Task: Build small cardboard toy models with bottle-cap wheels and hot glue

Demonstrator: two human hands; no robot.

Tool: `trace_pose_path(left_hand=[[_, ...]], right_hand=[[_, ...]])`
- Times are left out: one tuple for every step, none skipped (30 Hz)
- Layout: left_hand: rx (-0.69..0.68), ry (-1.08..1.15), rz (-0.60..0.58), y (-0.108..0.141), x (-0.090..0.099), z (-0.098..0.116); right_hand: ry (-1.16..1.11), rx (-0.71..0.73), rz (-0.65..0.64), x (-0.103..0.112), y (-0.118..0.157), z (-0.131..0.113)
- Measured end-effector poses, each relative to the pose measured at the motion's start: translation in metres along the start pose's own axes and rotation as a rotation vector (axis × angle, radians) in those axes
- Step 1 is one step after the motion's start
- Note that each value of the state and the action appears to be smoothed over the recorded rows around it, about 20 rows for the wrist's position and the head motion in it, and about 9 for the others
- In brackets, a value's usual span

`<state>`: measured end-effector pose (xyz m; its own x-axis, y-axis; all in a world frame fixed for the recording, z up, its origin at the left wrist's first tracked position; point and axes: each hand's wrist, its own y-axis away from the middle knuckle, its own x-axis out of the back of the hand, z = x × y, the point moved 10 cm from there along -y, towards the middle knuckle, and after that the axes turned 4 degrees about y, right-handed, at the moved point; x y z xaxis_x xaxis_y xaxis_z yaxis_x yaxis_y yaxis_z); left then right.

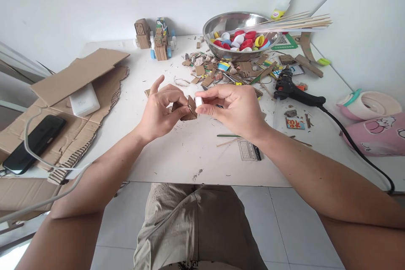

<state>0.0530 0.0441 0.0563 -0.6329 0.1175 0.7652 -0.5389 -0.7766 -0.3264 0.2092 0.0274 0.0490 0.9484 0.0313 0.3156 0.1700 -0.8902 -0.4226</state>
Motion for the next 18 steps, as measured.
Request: trace_pose_path(left_hand=[[-0.001,0.002,0.001,0.000,0.000,-0.001],[0.000,0.007,0.003,0.000,0.000,-0.002],[0.002,0.013,0.006,-0.001,0.001,-0.003],[0.003,0.016,0.007,-0.001,0.001,-0.003],[0.005,0.017,0.007,-0.001,0.001,-0.004],[0.005,0.016,0.007,-0.001,0.000,-0.004],[0.003,0.016,0.006,0.000,0.000,-0.003],[0.001,0.017,0.007,0.000,0.000,-0.003],[-0.001,0.020,0.010,0.000,0.000,-0.002],[-0.003,0.024,0.012,0.000,0.000,-0.001],[-0.005,0.027,0.013,0.001,0.000,0.000],[-0.006,0.030,0.013,0.001,0.000,0.000],[-0.007,0.031,0.009,0.001,-0.001,0.001],[-0.008,0.028,0.006,0.001,-0.001,0.001],[-0.008,0.022,0.002,0.001,-0.002,0.000],[-0.009,0.013,-0.001,0.001,-0.002,0.000],[-0.010,0.003,-0.002,0.001,-0.002,-0.001],[-0.012,-0.002,0.000,0.000,-0.003,-0.002]], right_hand=[[0.023,0.016,0.001,0.001,0.000,-0.002],[0.051,0.036,0.000,0.001,0.001,-0.005],[0.078,0.058,-0.001,0.002,0.001,-0.008],[0.100,0.081,-0.002,0.003,0.001,-0.011],[0.112,0.101,-0.005,0.003,0.001,-0.014],[0.112,0.115,-0.009,0.003,0.000,-0.015],[0.100,0.121,-0.017,0.003,0.000,-0.015],[0.080,0.115,-0.024,0.002,0.000,-0.014],[0.057,0.101,-0.030,0.001,-0.001,-0.012],[0.034,0.082,-0.033,0.001,-0.001,-0.009],[0.012,0.061,-0.034,0.000,-0.002,-0.006],[-0.005,0.042,-0.032,-0.001,-0.002,-0.003],[-0.020,0.028,-0.029,-0.002,-0.002,-0.001],[-0.029,0.021,-0.025,-0.002,-0.002,0.000],[-0.031,0.019,-0.023,-0.003,-0.002,0.000],[-0.024,0.022,-0.021,-0.002,-0.002,0.000],[-0.011,0.031,-0.019,-0.002,-0.001,-0.002],[0.004,0.043,-0.018,-0.001,-0.001,-0.003]])
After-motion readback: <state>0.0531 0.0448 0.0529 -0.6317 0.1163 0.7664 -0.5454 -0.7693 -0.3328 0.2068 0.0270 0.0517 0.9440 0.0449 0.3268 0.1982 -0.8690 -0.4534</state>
